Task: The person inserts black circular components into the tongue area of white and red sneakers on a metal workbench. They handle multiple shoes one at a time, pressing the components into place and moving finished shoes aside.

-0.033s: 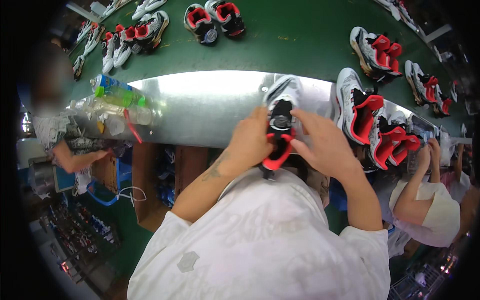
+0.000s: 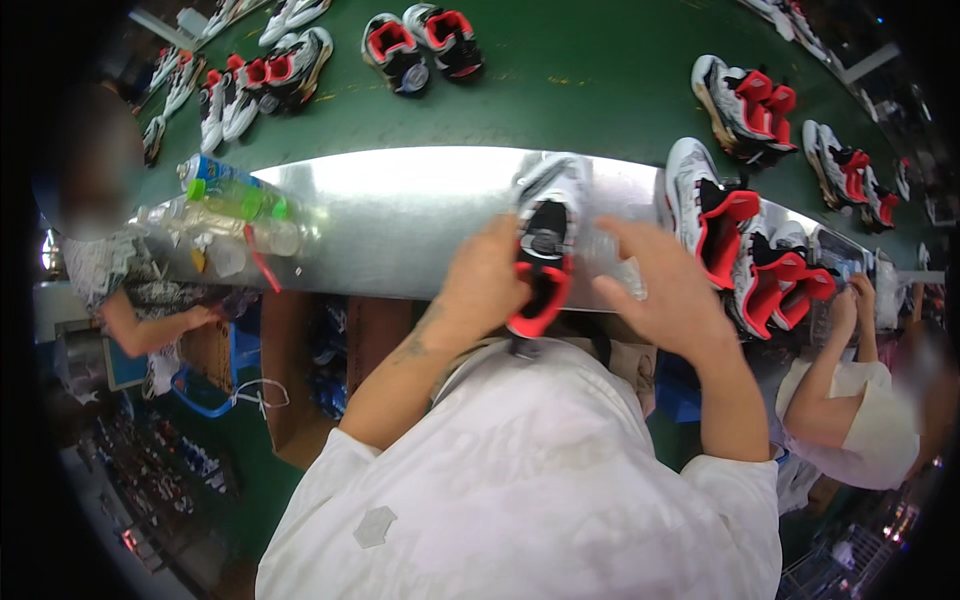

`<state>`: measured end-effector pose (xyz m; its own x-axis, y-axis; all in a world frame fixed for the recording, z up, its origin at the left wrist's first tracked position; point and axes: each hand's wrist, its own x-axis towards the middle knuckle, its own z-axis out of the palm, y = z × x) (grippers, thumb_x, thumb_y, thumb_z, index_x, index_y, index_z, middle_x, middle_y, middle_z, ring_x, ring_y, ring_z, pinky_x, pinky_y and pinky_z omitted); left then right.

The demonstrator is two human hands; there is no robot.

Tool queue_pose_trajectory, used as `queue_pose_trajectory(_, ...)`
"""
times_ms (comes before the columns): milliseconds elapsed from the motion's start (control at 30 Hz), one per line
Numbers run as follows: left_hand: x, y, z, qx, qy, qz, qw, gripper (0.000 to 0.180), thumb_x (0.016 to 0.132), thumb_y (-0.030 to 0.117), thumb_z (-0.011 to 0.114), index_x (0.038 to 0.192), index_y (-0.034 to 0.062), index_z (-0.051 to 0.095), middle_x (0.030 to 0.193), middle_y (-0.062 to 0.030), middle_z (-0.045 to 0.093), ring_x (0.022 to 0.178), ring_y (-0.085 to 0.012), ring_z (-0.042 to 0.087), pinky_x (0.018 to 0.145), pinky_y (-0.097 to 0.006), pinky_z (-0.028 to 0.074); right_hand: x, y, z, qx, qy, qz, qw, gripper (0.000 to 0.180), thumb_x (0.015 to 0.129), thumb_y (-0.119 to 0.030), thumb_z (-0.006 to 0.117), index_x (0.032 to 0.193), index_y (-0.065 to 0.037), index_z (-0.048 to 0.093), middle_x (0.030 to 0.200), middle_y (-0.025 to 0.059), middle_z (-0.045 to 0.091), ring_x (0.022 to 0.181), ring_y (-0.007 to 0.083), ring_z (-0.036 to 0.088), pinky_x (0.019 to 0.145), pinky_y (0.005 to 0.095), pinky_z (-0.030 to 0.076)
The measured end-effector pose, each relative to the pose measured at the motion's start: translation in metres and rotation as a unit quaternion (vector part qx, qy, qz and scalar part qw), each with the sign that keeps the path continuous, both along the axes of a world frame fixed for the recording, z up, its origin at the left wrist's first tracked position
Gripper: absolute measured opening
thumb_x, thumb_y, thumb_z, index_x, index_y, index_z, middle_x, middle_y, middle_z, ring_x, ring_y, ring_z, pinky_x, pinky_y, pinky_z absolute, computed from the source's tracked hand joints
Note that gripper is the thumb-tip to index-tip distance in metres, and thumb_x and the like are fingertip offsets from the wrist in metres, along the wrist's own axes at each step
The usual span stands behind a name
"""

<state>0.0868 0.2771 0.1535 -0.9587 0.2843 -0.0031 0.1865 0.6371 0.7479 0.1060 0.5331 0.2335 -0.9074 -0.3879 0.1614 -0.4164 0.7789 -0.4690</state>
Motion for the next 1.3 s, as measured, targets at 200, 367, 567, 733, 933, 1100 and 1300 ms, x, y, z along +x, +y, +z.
queue_pose_trajectory(200, -0.031, -0.092, 0.012, -0.024, -0.01, 0.152, 0.988, 0.051, 0.09, -0.007, 0.065, 0.14, -0.0036, 0.065, 0.122, -0.0243, 0.077, 0.108, -0.0319, 0.077, 0.093, -0.041, 0.06, -0.043, 0.119, 0.054, 0.18, 0.098, -0.061, 0.977, 0.051, 0.087, -0.004, 0.071, 0.138, -0.007, 0.063, 0.118, 0.0194, 0.069, 0.113, 0.0412, 0.066, 0.1, 0.0491, 0.053)
queue_pose_trajectory(367, -0.016, -0.088, 0.035, -0.055, 0.313, 0.164, 0.934, 0.043, 0.095, 0.002, 0.067, 0.137, -0.0073, 0.064, 0.131, -0.0268, 0.072, 0.112, -0.0408, 0.074, 0.096, -0.048, 0.058, -0.067, 0.112, 0.042, 0.144, -0.069, -0.036, 0.986, 0.034, 0.089, -0.004, 0.068, 0.122, -0.006, 0.065, 0.11, 0.0186, 0.066, 0.105, 0.0421, 0.067, 0.094, 0.0477, 0.054)
queue_pose_trajectory(567, 0.022, 0.021, 0.039, 0.117, 0.002, -0.022, 0.993, 0.037, 0.097, 0.004, 0.064, 0.132, -0.0072, 0.064, 0.118, -0.0277, 0.069, 0.103, -0.0378, 0.072, 0.086, -0.043, 0.056, -0.053, 0.024, 0.032, 0.044, -0.035, 0.074, 0.996, 0.039, 0.084, -0.006, 0.071, 0.122, -0.006, 0.061, 0.116, 0.0191, 0.064, 0.099, 0.0428, 0.069, 0.088, 0.0491, 0.057)
queue_pose_trajectory(733, 0.015, 0.025, -0.018, 0.122, -0.08, -0.036, 0.989, 0.025, 0.101, 0.011, 0.06, 0.119, -0.004, 0.068, 0.103, -0.0224, 0.071, 0.082, -0.031, 0.07, 0.078, -0.042, 0.056, -0.047, -0.017, 0.005, 0.04, -0.119, 0.173, 0.977, 0.029, 0.083, -0.002, 0.071, 0.111, -0.009, 0.075, 0.112, 0.0161, 0.062, 0.104, 0.0374, 0.067, 0.085, 0.0457, 0.058)
queue_pose_trajectory(933, 0.022, 0.015, 0.022, 0.089, -0.136, -0.064, 0.985, 0.024, 0.095, 0.005, 0.069, 0.118, -0.0025, 0.07, 0.109, -0.0213, 0.074, 0.084, -0.0277, 0.071, 0.076, -0.04, 0.057, -0.021, -0.015, -0.024, 0.08, 0.016, 0.151, 0.985, 0.063, 0.078, -0.004, 0.082, 0.138, -0.012, 0.066, 0.128, 0.0156, 0.061, 0.117, 0.0385, 0.062, 0.094, 0.0477, 0.056)
queue_pose_trajectory(1100, 0.001, 0.032, 0.071, 0.095, 0.204, -0.069, 0.972, 0.044, 0.084, -0.006, 0.068, 0.128, -0.0007, 0.068, 0.129, -0.021, 0.07, 0.107, -0.0383, 0.07, 0.087, -0.044, 0.058, 0.013, -0.006, -0.031, -0.106, 0.037, -0.008, 0.994, 0.102, 0.079, -0.009, 0.087, 0.168, -0.01, 0.036, 0.138, 0.0196, 0.057, 0.123, 0.0413, 0.061, 0.098, 0.0491, 0.055)
queue_pose_trajectory(1300, -0.022, 0.068, 0.043, 0.015, 0.161, -0.234, 0.959, 0.035, 0.075, -0.009, 0.069, 0.109, -0.0022, 0.074, 0.121, -0.0166, 0.071, 0.121, -0.0398, 0.065, 0.101, -0.048, 0.055, 0.034, -0.011, -0.075, -0.241, -0.196, -0.18, 0.933, 0.092, 0.086, -0.012, 0.084, 0.163, -0.003, 0.035, 0.121, 0.0187, 0.064, 0.091, 0.0332, 0.073, 0.078, 0.0426, 0.06)
